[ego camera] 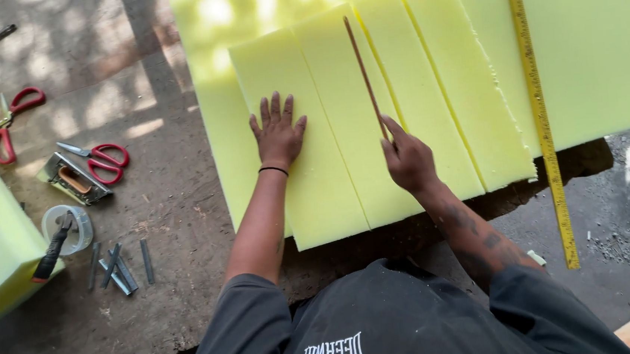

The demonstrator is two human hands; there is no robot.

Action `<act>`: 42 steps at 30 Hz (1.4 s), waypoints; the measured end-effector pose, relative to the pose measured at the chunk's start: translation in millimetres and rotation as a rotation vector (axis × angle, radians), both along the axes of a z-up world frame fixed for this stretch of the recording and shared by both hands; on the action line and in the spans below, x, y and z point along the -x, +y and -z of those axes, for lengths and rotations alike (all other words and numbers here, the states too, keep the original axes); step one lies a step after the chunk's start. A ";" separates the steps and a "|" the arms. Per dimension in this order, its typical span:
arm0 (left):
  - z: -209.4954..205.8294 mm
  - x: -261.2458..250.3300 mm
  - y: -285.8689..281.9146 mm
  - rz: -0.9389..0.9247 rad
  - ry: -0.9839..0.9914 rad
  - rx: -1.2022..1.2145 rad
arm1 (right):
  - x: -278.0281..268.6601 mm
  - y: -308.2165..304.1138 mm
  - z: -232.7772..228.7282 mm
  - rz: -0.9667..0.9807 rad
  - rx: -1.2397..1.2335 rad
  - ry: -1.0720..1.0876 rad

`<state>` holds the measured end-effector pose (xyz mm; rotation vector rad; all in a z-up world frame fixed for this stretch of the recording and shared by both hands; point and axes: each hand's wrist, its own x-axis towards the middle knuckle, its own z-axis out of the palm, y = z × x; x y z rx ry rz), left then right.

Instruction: The person measures and cuts a large sheet of yellow foam on a workbench using a ruler and a thin cutting tool. They make several straight cuts to separate the foam into smaller rectangular pieces, which are then stacked on the table.

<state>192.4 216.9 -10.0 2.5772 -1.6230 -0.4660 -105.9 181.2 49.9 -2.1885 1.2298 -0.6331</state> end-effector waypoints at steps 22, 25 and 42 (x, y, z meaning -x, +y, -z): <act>-17.1 5.0 -5.4 -0.009 0.085 -0.067 | -221.8 -127.2 46.7 -0.072 -0.065 0.610; -19.5 7.8 -4.5 -0.024 0.097 -0.068 | -183.8 -72.3 18.9 -0.083 -0.225 0.641; 9.9 6.2 -5.3 -0.090 0.044 0.065 | 149.3 296.5 99.6 -0.088 -0.140 0.484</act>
